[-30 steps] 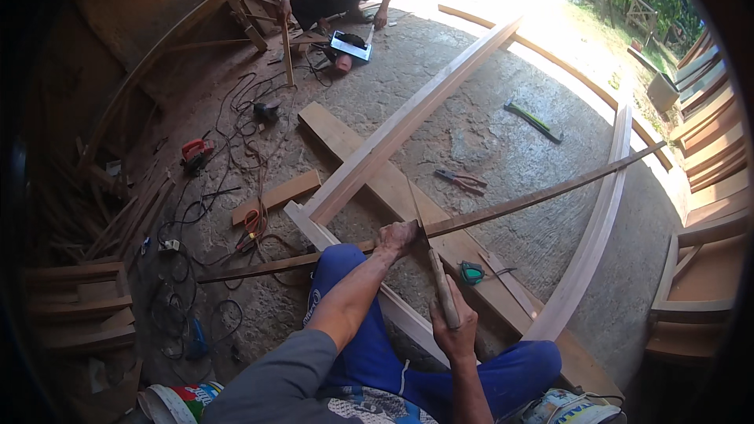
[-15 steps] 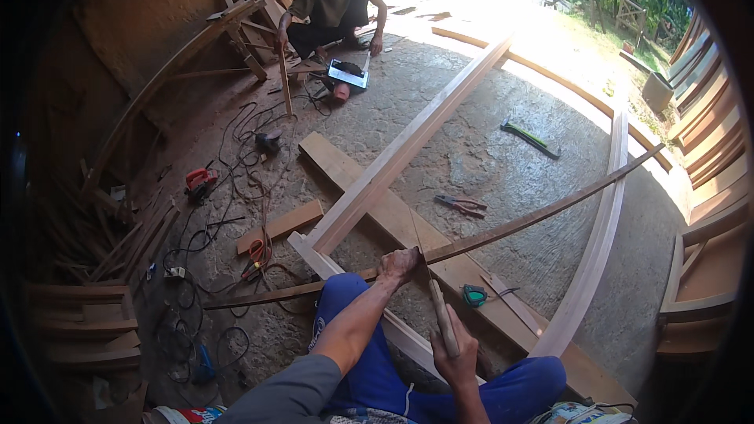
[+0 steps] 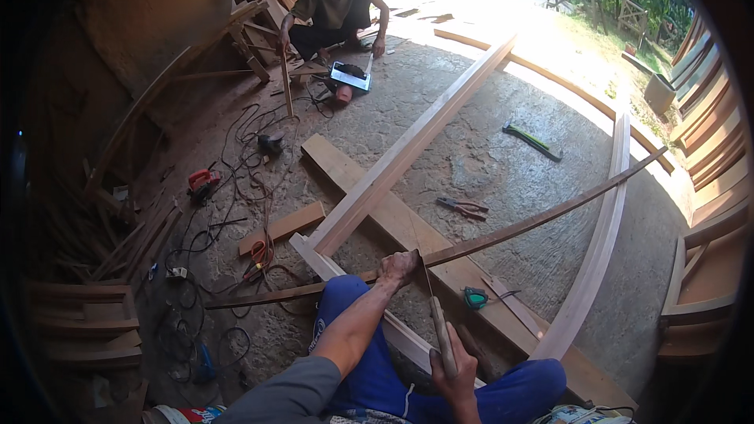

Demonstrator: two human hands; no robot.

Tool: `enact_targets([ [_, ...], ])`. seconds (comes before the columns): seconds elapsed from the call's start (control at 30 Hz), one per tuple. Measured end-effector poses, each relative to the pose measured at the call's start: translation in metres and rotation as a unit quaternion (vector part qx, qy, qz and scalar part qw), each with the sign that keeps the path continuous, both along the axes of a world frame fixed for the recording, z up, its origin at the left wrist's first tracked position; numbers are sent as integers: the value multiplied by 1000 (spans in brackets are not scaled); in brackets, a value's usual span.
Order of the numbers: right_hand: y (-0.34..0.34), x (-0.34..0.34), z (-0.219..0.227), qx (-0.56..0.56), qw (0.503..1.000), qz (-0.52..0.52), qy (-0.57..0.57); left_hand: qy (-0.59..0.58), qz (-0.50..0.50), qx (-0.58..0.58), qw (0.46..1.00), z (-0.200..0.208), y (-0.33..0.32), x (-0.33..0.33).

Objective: The person assembles a wooden frame by measuring and cutting pieces, then nailing them together. They use a tape measure, hand saw, and hammer to join the wood pieces into a rectangular structure.

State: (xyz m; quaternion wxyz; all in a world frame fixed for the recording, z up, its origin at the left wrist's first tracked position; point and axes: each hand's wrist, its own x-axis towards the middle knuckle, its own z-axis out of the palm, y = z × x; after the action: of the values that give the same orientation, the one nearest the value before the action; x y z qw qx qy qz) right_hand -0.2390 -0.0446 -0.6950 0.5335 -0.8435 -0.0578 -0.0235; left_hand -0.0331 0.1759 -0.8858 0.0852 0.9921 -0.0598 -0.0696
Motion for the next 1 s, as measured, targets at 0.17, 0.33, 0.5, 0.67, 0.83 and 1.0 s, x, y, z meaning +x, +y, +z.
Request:
enact_targets([
  [0.17, -37, -68, 36, 27, 999, -14, 36, 4, 5, 5, 1000, -5, -3, -2],
  [0.33, 15, 70, -39, -11, 998, 8, -60, 9, -10, -14, 1000, -11, -3, 7],
  [0.5, -7, -7, -3, -21, 1000, 10, -16, 41, 39, 2, 998, 20, -6, -1],
  [0.67, -38, -61, 49, -29, 999, 18, 43, 11, -4, -2, 1000, 14, -10, -4],
  [0.83, 17, 74, -39, -13, 1000, -9, -23, 15, 32, -47, 998, 5, -23, 5],
  [1.0, -5, -4, -2, -6, 1000, 18, -12, 33, 57, -20, 998, -7, 4, 5],
])
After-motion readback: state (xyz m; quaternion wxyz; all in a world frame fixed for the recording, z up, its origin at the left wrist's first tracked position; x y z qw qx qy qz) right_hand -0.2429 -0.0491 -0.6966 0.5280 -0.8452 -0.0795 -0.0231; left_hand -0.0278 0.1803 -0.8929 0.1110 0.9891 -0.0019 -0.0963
